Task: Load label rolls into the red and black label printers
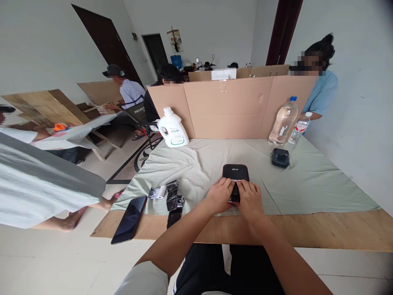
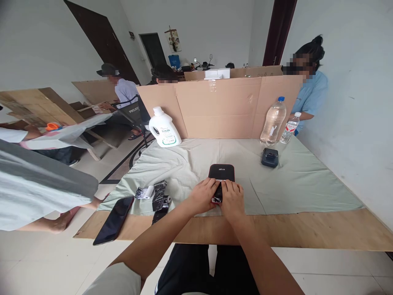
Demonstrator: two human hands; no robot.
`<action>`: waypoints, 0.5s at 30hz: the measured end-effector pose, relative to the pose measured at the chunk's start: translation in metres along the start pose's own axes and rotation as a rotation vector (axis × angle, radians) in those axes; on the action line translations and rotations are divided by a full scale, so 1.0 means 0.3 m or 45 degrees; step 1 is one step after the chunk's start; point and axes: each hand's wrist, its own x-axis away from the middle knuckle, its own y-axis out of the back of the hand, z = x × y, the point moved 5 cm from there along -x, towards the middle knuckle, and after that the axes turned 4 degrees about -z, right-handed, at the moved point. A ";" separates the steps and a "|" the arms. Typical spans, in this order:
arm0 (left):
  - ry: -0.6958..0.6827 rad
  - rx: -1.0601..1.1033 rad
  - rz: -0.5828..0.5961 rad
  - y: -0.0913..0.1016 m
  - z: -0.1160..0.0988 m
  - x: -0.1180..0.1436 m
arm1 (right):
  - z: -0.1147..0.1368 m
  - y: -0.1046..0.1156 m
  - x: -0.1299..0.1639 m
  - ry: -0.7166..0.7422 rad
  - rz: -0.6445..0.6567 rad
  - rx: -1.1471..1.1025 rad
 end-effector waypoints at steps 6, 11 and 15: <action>0.050 0.066 -0.036 -0.018 0.001 -0.005 | 0.000 0.008 -0.013 -0.009 0.033 -0.013; 0.088 0.164 -0.173 -0.047 0.011 0.032 | -0.021 -0.024 0.046 -0.012 -0.075 -0.186; 0.249 0.358 -0.311 -0.088 0.047 0.068 | -0.070 -0.046 0.088 -0.262 -0.255 -0.378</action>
